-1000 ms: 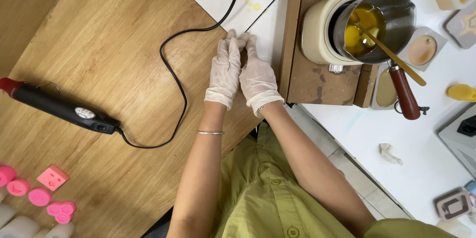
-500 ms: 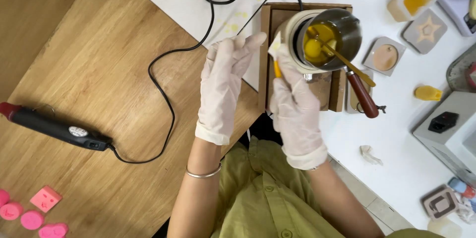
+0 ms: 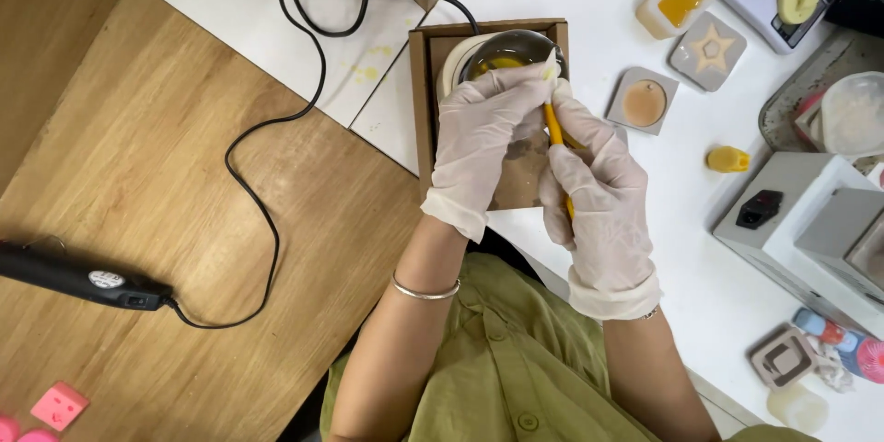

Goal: Stirring and checking the temperature of melted wax at a candle production station.

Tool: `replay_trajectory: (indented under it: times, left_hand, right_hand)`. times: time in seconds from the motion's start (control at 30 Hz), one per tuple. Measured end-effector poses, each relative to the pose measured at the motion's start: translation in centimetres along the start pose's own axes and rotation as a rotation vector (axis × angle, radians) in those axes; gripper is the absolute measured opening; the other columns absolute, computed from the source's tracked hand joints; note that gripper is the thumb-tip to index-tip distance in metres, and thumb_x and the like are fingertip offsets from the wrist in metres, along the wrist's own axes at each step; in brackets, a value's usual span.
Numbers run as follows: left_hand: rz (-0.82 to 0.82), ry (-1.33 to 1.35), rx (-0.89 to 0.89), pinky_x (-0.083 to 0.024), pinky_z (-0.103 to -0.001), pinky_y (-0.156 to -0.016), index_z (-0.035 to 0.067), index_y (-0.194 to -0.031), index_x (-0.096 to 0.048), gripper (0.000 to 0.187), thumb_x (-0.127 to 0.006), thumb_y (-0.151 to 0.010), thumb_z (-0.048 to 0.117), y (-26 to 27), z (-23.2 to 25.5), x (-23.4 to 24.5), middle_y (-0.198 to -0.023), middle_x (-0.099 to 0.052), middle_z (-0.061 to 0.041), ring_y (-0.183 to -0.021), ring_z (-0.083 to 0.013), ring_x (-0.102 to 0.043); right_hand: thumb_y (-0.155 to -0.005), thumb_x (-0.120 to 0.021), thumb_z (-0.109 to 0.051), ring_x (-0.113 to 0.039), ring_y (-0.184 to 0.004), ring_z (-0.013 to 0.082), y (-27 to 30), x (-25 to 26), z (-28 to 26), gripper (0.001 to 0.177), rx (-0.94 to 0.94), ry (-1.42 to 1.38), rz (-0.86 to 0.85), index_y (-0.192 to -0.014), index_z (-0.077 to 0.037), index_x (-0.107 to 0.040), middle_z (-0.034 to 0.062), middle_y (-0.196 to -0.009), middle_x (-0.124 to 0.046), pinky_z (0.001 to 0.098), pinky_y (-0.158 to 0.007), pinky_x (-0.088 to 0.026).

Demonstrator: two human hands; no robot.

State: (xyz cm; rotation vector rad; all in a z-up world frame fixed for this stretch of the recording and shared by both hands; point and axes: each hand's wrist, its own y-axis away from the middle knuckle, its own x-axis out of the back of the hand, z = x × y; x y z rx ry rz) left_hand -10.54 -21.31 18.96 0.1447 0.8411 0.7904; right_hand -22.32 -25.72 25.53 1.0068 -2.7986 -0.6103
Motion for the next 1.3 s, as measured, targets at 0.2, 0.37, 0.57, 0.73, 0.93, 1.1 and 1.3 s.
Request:
replay_trajectory:
  times: [0.2, 0.37, 0.57, 0.73, 0.93, 1.1, 1.3]
  left_hand:
    - [0.119, -0.068, 0.032, -0.046, -0.018, -0.054, 0.003, -0.093, -0.077, 0.016, -0.077, -0.090, 0.018, -0.5, -0.3, -0.7, -0.071, -0.067, 0.002, -0.059, -0.0031, -0.056]
    - [0.196, -0.297, -0.011, -0.053, -0.021, -0.058, 0.003, -0.086, -0.074, 0.025, -0.074, -0.091, 0.027, -1.2, -0.1, -1.4, -0.072, -0.072, 0.000, -0.062, -0.0065, -0.065]
    - [0.209, -0.781, -0.088, -0.053, -0.029, -0.056, 0.001, -0.084, -0.071, 0.033, -0.062, -0.097, 0.030, 0.0, 2.0, -2.4, -0.069, -0.069, -0.008, -0.058, -0.0121, -0.066]
    - [0.242, -1.164, -0.507, -0.051, -0.031, -0.060, 0.000, -0.102, -0.067, 0.026, -0.054, -0.106, 0.022, 3.5, 2.6, -3.4, -0.077, -0.067, -0.009, -0.065, -0.0163, -0.063]
    - [0.151, -1.334, -0.186, -0.045, -0.029, -0.043, 0.006, -0.106, -0.060, 0.026, -0.049, -0.109, 0.029, 9.8, 3.1, 0.5, -0.068, -0.057, -0.004, -0.050, -0.0148, -0.055]
    - [0.281, -1.535, 0.095, -0.050, -0.033, -0.045, 0.008, -0.090, -0.057, 0.031, -0.045, -0.109, 0.028, 10.6, 1.1, 10.0, -0.064, -0.056, -0.005, -0.051, -0.0184, -0.057]
    - [0.449, -1.547, -0.401, -0.058, -0.045, -0.077, -0.003, -0.118, -0.058, 0.023, -0.053, -0.104, 0.014, 7.6, -3.3, 18.5, -0.104, -0.069, -0.024, -0.092, -0.0384, -0.069]
  right_hand:
    - [-0.100, -0.049, -0.001, -0.034, -0.039, 0.0041, -0.3, 1.1, -0.6, 0.046, -0.041, 0.058, -0.034, -0.146, -0.003, -0.056, -0.0029, -0.059, -0.050, 0.0208, -0.034, -0.026]
    - [-0.100, -0.050, -0.002, -0.032, -0.038, 0.0042, -1.1, 2.0, -1.6, 0.044, -0.149, 0.133, -0.037, -0.142, -0.004, -0.060, -0.0028, -0.058, -0.049, 0.0218, -0.032, -0.023]
    - [-0.098, -0.051, -0.004, -0.036, -0.039, 0.0053, -1.5, 2.9, -1.9, 0.044, -0.202, 0.322, -0.034, -0.141, -0.005, -0.061, -0.0007, -0.061, -0.053, 0.0222, -0.034, -0.028]
    - [-0.100, -0.054, -0.007, -0.043, -0.052, 0.0026, -0.9, 2.4, -2.3, 0.044, -0.146, 0.414, -0.010, -0.144, -0.005, -0.057, -0.0007, -0.078, -0.062, 0.0182, -0.043, -0.035]
    - [-0.100, -0.055, -0.006, -0.046, -0.062, 0.0084, 0.5, 1.6, 0.3, 0.050, -0.089, 0.669, -0.133, -0.150, -0.007, -0.055, 0.0038, -0.094, -0.065, 0.0219, -0.056, -0.043]
    - [-0.104, -0.048, -0.015, -0.065, -0.058, 0.0274, 0.2, -6.8, 2.7, 0.066, -0.350, 1.216, -0.537, -0.164, -0.018, -0.020, 0.0176, -0.087, -0.073, 0.0413, -0.056, -0.059]
    - [-0.089, -0.056, -0.002, -0.071, -0.074, 0.0398, -4.3, -11.3, 17.0, 0.080, 0.026, 1.310, -0.422, -0.154, 0.015, -0.013, 0.0265, -0.083, -0.071, 0.0482, -0.066, -0.058]
